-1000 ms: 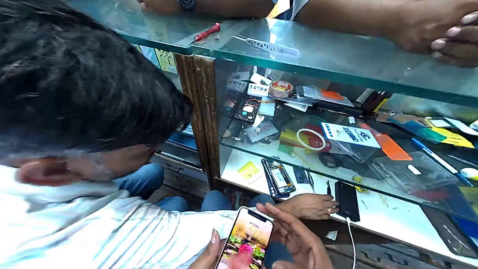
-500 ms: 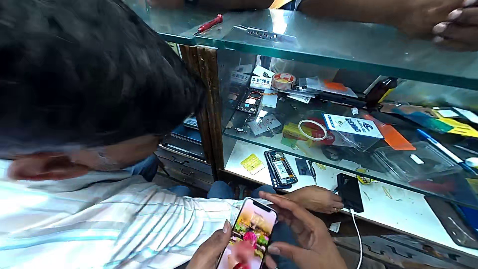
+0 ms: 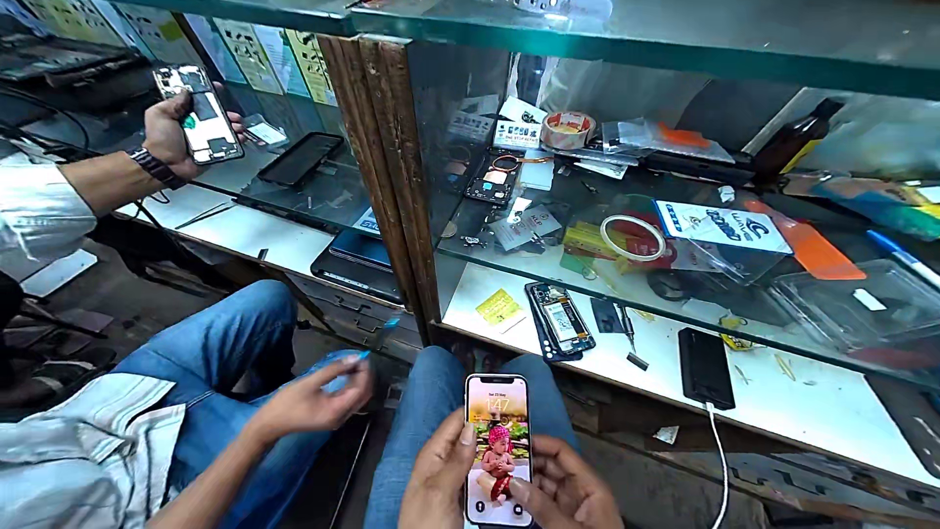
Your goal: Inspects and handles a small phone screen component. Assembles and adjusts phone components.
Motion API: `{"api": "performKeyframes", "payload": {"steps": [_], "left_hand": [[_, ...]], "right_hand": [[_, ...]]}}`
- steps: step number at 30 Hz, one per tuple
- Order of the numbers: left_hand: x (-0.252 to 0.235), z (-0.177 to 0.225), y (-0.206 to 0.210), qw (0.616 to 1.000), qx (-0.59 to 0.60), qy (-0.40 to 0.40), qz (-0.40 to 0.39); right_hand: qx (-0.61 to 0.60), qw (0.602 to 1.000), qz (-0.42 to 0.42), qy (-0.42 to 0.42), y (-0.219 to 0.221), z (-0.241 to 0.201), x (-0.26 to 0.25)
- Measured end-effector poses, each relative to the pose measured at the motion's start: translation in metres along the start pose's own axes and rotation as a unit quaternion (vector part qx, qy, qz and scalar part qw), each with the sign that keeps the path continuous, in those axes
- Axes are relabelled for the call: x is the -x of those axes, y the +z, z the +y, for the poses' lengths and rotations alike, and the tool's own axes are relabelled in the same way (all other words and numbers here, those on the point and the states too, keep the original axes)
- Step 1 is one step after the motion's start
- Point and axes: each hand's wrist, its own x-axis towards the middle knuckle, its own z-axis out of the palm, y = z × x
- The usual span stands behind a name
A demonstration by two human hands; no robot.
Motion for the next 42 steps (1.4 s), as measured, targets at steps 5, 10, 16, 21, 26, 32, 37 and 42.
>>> {"api": "performKeyframes", "payload": {"steps": [5,10,16,21,26,32,37,42], "left_hand": [[-0.004,0.004,0.003,0.989,-0.151,-0.004,-0.001],[-0.007,0.001,0.003,0.987,-0.163,-0.013,-0.01],[-0.009,-0.005,0.003,0.99,-0.137,-0.018,-0.04],[-0.013,-0.003,0.004,0.988,-0.141,-0.009,-0.06],[-0.018,0.001,0.001,0.988,-0.126,0.008,-0.092],[-0.022,0.004,-0.009,0.973,-0.181,-0.023,-0.14],[-0.048,0.005,-0.012,0.898,-0.368,-0.137,-0.198],[-0.075,-0.001,0.005,0.788,-0.537,-0.184,-0.237]], "right_hand": [[0.189,0.98,0.008,-0.058,0.008,0.005,0.0],[0.149,0.987,-0.049,-0.044,0.004,-0.002,0.001],[0.091,0.992,-0.058,-0.066,-0.01,0.003,-0.001],[0.093,0.991,-0.045,-0.085,-0.01,0.0,-0.002],[0.128,0.985,-0.033,-0.114,-0.009,-0.005,-0.003],[0.16,0.984,-0.013,-0.079,-0.011,-0.004,-0.004],[0.111,0.993,0.031,0.027,-0.025,0.018,-0.011],[0.023,0.993,0.086,0.079,-0.046,0.04,-0.018]]}}
